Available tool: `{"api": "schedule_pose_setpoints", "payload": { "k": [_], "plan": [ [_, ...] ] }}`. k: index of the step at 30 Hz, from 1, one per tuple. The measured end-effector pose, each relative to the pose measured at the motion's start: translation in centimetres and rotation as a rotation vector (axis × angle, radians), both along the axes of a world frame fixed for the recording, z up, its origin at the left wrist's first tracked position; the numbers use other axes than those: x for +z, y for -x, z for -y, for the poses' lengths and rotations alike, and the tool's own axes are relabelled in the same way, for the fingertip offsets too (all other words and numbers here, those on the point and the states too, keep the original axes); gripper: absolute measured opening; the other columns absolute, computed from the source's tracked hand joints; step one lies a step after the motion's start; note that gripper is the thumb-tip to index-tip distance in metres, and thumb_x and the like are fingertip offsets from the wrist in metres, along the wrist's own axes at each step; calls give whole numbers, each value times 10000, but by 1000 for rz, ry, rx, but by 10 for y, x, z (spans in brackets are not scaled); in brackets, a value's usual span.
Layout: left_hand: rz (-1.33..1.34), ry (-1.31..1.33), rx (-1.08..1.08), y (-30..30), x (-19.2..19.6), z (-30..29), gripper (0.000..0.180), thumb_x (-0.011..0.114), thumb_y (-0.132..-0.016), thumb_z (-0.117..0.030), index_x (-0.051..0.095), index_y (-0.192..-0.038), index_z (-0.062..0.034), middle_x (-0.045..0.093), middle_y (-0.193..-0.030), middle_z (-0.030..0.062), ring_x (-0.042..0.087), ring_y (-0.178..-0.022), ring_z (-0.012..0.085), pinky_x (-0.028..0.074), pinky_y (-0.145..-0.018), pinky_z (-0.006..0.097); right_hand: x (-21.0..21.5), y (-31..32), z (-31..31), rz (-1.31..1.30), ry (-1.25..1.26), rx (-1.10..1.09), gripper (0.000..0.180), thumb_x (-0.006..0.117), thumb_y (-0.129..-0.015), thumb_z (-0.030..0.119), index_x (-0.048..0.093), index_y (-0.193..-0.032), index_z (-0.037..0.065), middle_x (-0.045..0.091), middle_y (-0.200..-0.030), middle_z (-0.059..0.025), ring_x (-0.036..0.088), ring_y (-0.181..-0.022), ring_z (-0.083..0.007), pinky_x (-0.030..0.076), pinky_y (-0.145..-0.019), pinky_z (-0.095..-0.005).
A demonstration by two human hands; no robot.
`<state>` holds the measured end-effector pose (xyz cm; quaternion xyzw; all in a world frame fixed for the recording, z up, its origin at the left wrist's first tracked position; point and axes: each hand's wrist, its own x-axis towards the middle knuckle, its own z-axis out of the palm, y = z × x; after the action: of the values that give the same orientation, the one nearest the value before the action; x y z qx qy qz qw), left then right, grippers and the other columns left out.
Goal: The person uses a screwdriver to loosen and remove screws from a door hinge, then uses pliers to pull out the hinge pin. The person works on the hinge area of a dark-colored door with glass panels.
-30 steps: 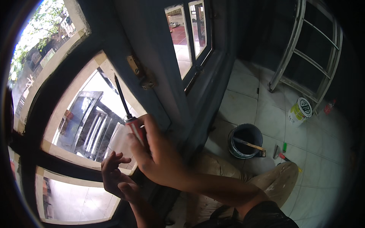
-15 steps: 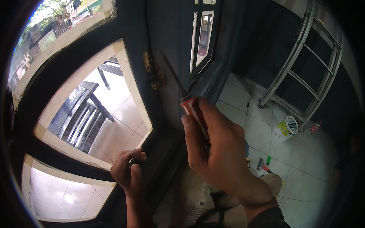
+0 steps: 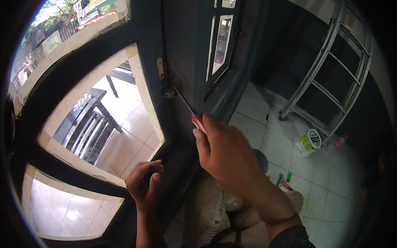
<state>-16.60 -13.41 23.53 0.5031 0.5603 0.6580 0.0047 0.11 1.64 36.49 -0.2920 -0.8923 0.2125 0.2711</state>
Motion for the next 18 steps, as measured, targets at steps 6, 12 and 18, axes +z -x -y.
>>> {"api": "schedule_pose_setpoints", "payload": {
  "k": [6, 12, 18],
  "plan": [
    [25, 49, 28, -3, 0, -1, 264, 751, -969, -142, 777, -1128, 67, 772, -922, 154, 762, -847, 222, 583, -810, 321, 9, 0, 10, -337, -109, 2, 152, 647, -1060, 147, 609, -1074, 0, 688, -787, -205, 687, -666, -423, 523, -632, -503],
    [-42, 52, 27, -2, -2, 0, 225, 749, -956, -88, 776, -1116, 69, 782, -939, 165, 767, -852, 228, 589, -817, 327, 15, -6, 5, -100, 30, 41, 167, 647, -1068, 149, 643, -1114, -11, 692, -787, -189, 705, -634, -367, 532, -616, -439],
    [35, 75, 0, -4, 4, -3, 196, 800, -888, -27, 783, -1071, 41, 801, -985, 184, 800, -911, 273, 608, -831, 346, 3, 2, -4, -7, -35, 13, 149, 647, -1063, 135, 638, -1083, -12, 707, -798, -209, 721, -673, -383, 521, -598, -463]
  ]
}}
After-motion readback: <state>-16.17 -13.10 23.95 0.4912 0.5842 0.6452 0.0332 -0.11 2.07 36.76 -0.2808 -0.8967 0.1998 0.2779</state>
